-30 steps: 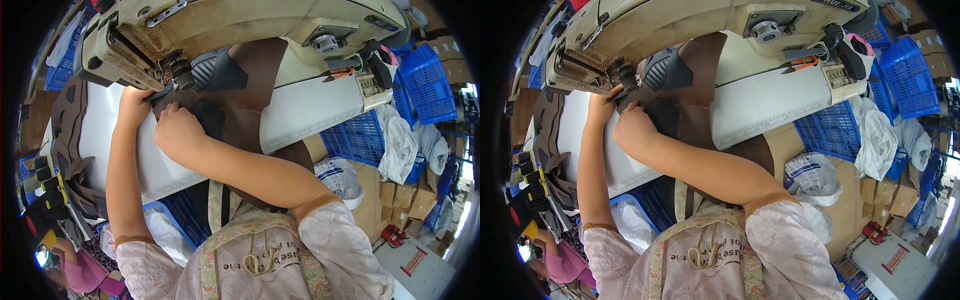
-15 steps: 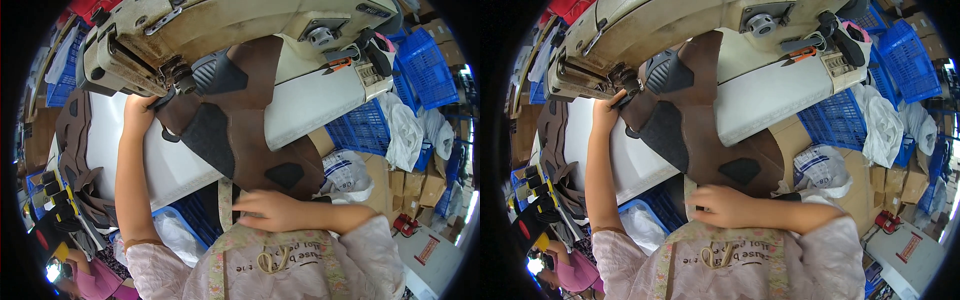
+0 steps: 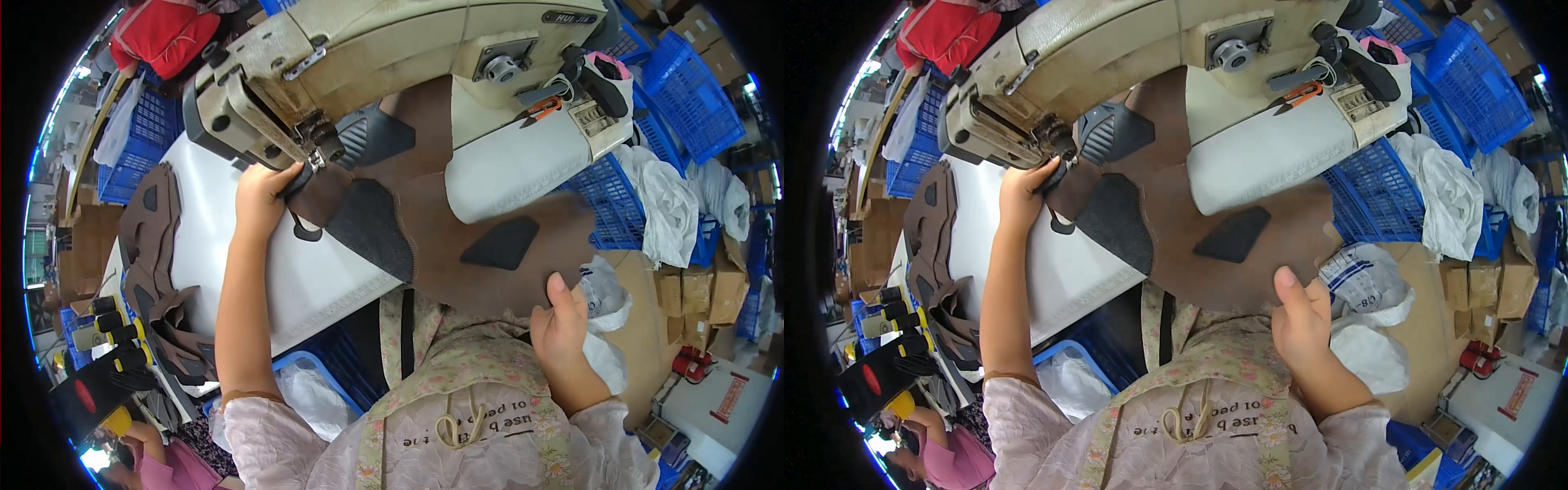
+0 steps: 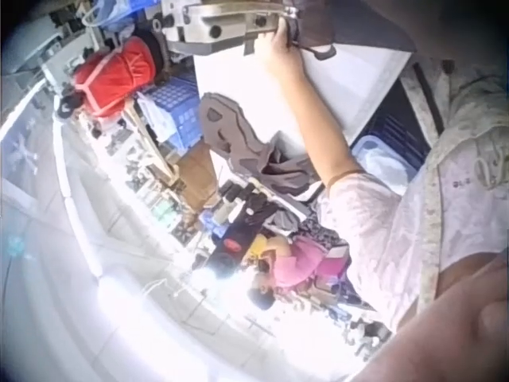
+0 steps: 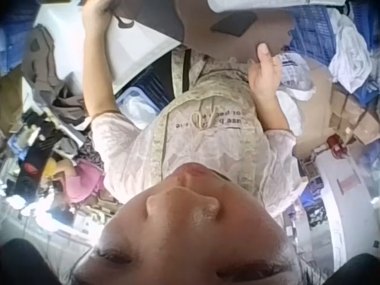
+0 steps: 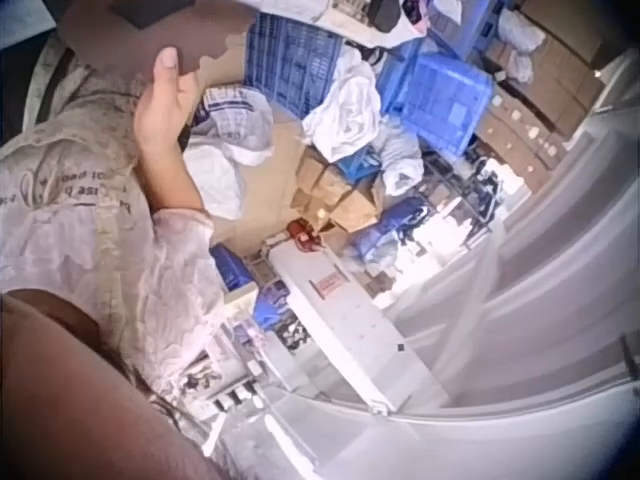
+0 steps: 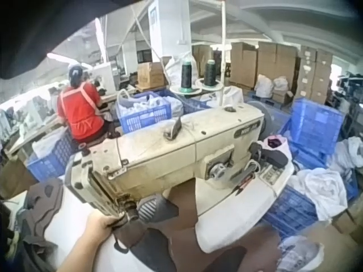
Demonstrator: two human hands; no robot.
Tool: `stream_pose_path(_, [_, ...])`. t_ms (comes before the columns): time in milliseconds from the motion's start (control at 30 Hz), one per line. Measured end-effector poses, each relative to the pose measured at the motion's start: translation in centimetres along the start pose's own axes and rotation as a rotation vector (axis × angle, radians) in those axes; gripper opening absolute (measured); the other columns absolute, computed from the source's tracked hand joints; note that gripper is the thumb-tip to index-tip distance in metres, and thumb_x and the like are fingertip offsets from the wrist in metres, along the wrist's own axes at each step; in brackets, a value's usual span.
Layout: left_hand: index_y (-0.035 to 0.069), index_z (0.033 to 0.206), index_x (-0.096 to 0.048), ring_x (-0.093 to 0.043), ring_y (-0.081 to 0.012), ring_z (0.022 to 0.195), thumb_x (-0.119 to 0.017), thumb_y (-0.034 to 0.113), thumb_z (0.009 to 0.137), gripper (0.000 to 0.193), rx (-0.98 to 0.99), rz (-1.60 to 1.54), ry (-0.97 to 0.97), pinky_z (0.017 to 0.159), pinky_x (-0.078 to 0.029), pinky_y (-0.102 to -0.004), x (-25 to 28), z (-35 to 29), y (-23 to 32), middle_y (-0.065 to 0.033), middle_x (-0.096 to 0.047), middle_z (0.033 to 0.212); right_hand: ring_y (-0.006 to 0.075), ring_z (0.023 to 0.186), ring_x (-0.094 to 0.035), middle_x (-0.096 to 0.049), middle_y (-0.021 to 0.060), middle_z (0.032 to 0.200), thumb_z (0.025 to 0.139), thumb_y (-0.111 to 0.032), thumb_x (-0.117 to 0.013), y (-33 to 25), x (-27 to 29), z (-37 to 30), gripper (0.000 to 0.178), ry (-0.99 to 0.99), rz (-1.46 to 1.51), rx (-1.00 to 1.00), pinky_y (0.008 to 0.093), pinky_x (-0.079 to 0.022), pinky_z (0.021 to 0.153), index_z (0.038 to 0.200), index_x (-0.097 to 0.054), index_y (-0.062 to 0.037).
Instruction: The recorder is using an industrial sewing machine to stitch together parts of a brown shoe upper.
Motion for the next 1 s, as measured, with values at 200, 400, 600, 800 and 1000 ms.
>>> stream_pose_path(200, [0.011,0.105,-0.073,-0.06,-0.0285,0.093,-0.061,-0.004,0.064,0.045,0.051,0.182,-0.039,0.082,-0.048,-0.0372,0.4,-0.3,1.6,-0.0056,-0.068,0.094,0.0559,0.139,-0.007,-0.014,0.0264,0.155,0.083,-0.057,-0.063,0.7,-8.7,1.1,0.074,-0.642,-1.085,0.623,0.0656,-0.01,0.109,0.144,-0.043,-0.0209])
stream_pose_path(400, [0.014,0.11,-0.071,-0.059,-0.0259,0.098,-0.061,-0.001,0.067,0.046,0.079,0.176,-0.079,0.087,-0.045,-0.0366,0.6,0.0,2.0,-0.0034,-0.067,0.094,0.0584,0.133,-0.015,-0.02,0.0267,0.152,0.071,-0.031,-0.079,5.1,-9.9,3.7,0.084,-0.43,-1.262,0.7,0.0659,-0.02,0.107,0.145,-0.04,-0.0226])
stream_pose_path(600, [0.014,0.115,-0.068,-0.057,-0.0269,0.101,-0.061,-0.001,0.069,0.049,0.141,0.234,-0.18,0.084,-0.045,-0.038,0.6,-0.4,2.7,-0.0051,-0.065,0.103,0.0539,0.126,-0.029,-0.029,0.0235,0.148,0.062,-0.013,-0.077,2.8,-11.7,8.7,0.086,-0.313,-1.434,0.634,0.0597,-0.033,0.101,0.141,-0.044,-0.0144])
stream_pose_path(800, [0.004,0.116,-0.066,-0.057,-0.0296,0.098,-0.059,-0.003,0.069,0.048,0.12,0.242,-0.198,0.081,-0.046,-0.0386,-0.1,-0.4,4.0,-0.0106,-0.062,0.101,0.0442,0.128,-0.034,-0.038,0.02,0.144,0.063,-0.014,-0.074,1.7,-16.2,11.6,0.075,-0.287,-1.576,0.823,0.0489,-0.038,0.091,0.135,-0.052,-0.0135])
stream_pose_path(1000, [-0.004,0.121,-0.059,-0.057,-0.0286,0.101,-0.056,0.002,0.076,0.046,0.169,0.386,-0.284,0.081,-0.048,-0.0374,-1.6,0.0,5.8,-0.0133,-0.059,0.106,0.0407,0.128,-0.038,-0.046,0.0115,0.14,0.066,-0.001,-0.064,0.2,-14.9,17.2,0.068,-0.419,-1.58,1.013,0.0484,-0.04,0.094,0.132,-0.055,-0.0164])
Point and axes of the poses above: each hand's wrist, its own z-axis towards the middle knuckle, its own x-axis out of the back of the hand, y = z × x, the point moved 6 cm from there along z, towards the middle knuckle
